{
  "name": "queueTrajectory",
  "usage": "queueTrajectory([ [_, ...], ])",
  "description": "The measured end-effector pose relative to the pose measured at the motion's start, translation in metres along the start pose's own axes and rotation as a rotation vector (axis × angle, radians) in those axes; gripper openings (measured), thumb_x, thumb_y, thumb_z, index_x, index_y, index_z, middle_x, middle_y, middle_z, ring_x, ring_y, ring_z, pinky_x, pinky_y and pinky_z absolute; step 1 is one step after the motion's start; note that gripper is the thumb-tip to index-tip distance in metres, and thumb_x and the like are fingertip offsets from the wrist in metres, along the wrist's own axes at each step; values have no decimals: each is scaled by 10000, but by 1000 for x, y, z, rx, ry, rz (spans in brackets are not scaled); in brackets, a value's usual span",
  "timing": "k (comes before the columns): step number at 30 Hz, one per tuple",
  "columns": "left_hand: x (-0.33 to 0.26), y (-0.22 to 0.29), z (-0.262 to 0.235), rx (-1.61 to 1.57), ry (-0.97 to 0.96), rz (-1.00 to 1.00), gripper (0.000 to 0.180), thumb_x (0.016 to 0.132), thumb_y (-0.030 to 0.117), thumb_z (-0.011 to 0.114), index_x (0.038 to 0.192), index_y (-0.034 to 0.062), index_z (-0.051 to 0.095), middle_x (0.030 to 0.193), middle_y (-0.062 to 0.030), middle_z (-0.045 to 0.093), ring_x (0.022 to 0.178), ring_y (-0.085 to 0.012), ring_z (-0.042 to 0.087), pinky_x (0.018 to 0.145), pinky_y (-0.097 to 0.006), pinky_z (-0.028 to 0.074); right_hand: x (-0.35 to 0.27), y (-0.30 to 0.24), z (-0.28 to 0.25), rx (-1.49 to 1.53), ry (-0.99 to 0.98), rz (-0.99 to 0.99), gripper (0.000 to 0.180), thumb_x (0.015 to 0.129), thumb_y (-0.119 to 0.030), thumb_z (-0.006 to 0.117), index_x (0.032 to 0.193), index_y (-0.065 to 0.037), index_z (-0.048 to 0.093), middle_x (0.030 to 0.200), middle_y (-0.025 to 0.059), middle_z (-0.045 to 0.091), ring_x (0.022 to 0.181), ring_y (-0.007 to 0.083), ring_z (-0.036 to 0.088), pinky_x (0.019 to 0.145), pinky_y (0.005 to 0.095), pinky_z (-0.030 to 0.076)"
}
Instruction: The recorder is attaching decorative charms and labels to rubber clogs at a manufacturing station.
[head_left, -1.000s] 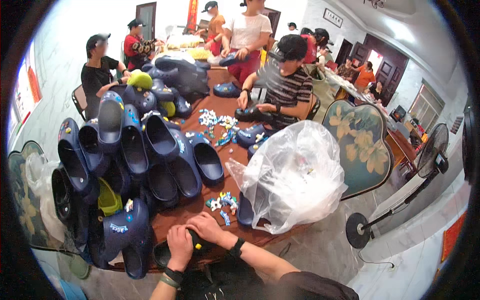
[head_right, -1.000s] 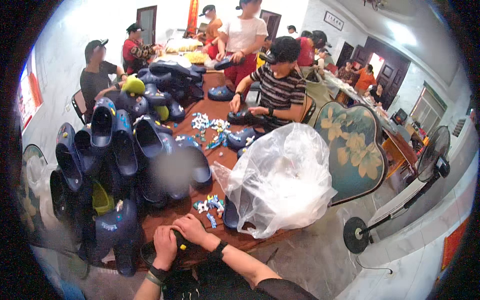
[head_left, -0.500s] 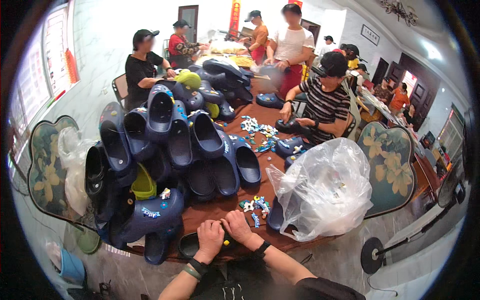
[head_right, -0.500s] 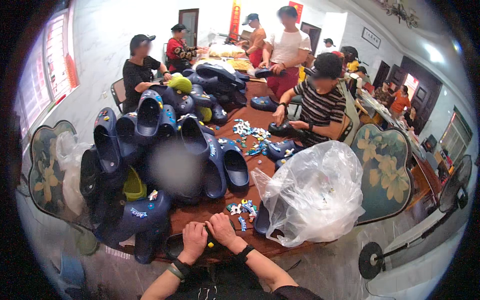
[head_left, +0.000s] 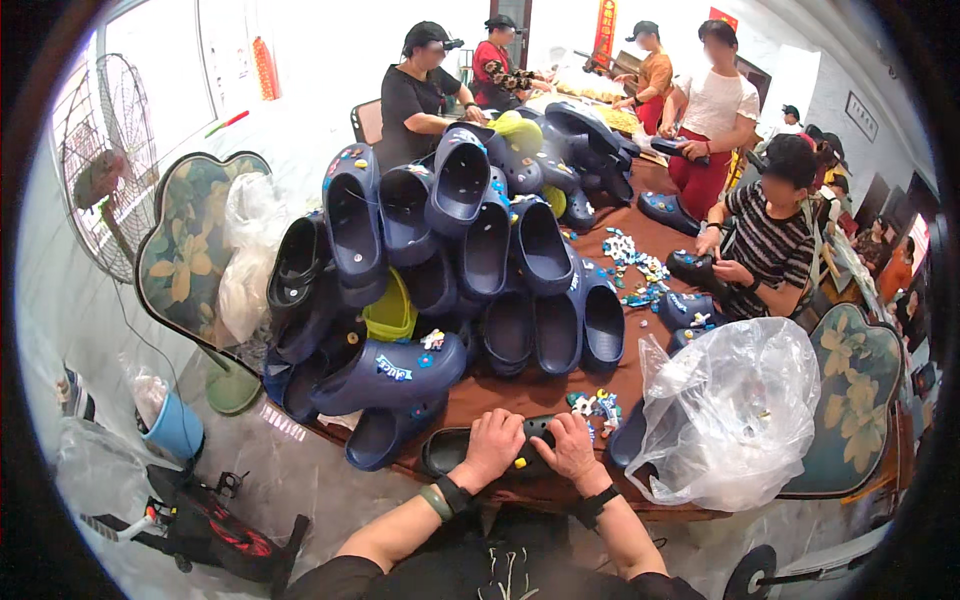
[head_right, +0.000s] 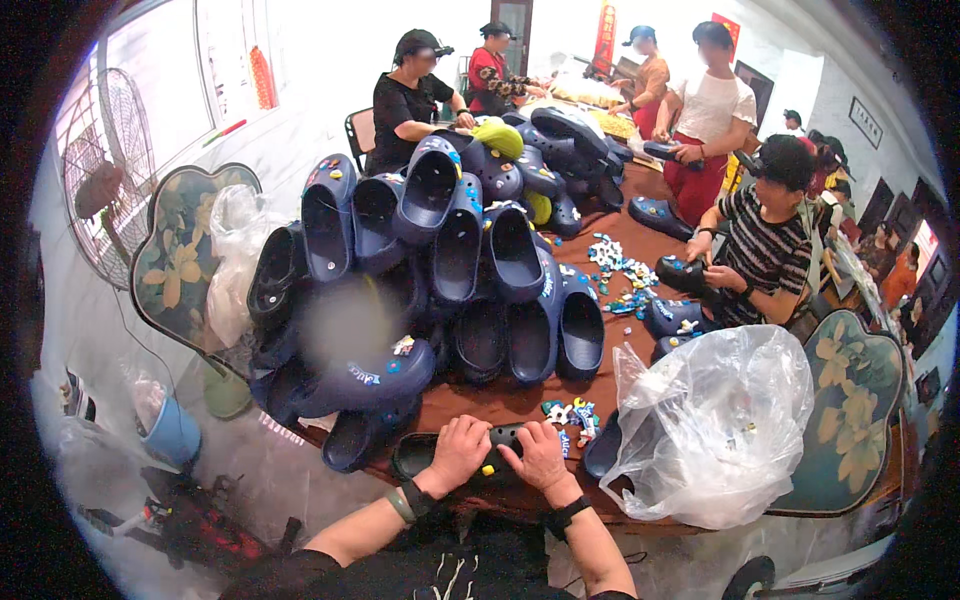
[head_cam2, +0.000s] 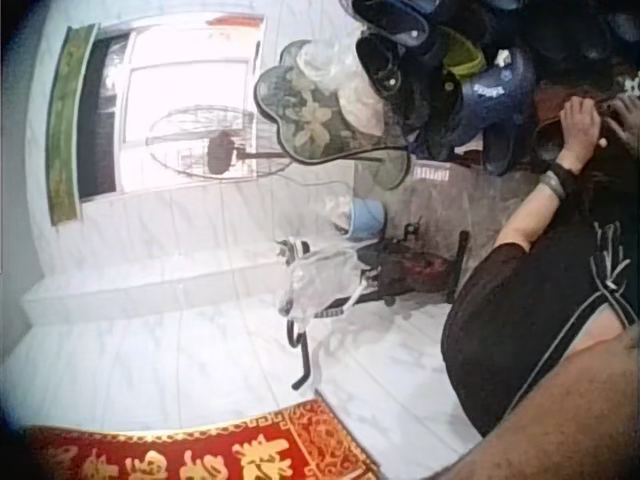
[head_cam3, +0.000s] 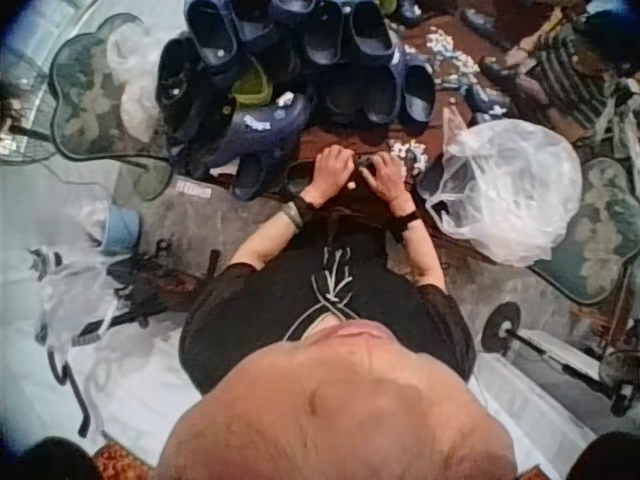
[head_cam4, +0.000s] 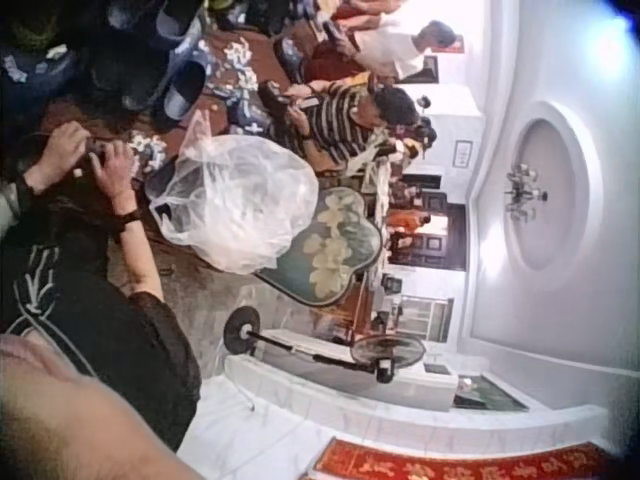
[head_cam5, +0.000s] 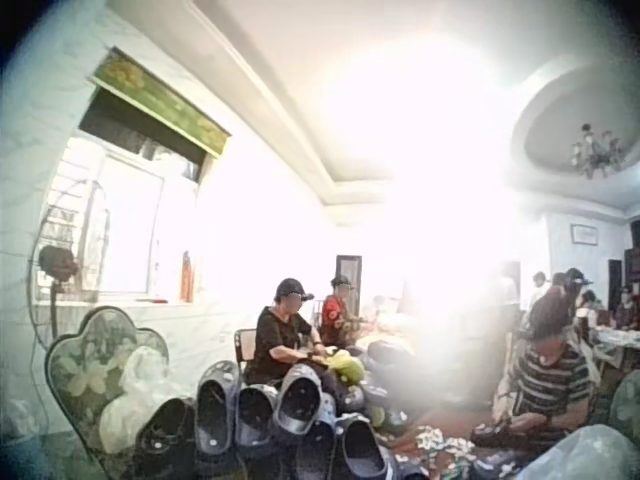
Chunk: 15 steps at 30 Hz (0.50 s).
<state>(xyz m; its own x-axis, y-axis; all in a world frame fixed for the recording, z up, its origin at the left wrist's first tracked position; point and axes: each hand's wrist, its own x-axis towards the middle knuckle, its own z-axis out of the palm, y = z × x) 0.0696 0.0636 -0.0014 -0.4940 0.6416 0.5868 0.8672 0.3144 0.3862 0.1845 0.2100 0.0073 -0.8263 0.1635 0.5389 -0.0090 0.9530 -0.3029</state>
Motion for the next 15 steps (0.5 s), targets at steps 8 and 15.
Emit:
queueTrajectory([
  [8,6,-1,1,-18,0,20,176,797,135,647,967,124,604,893,-47,550,841,-252,549,712,-402,443,1,9,14,64,194,-14,224,761,-154,739,767,-48,543,858,135,514,788,336,504,694,429,414],
  [15,15,3,0,-39,-34,12,204,800,107,635,1004,99,625,933,-56,568,896,-260,549,747,-401,437,22,16,10,-11,141,-32,253,754,-195,723,627,-95,529,663,77,476,648,273,506,566,391,399],
])
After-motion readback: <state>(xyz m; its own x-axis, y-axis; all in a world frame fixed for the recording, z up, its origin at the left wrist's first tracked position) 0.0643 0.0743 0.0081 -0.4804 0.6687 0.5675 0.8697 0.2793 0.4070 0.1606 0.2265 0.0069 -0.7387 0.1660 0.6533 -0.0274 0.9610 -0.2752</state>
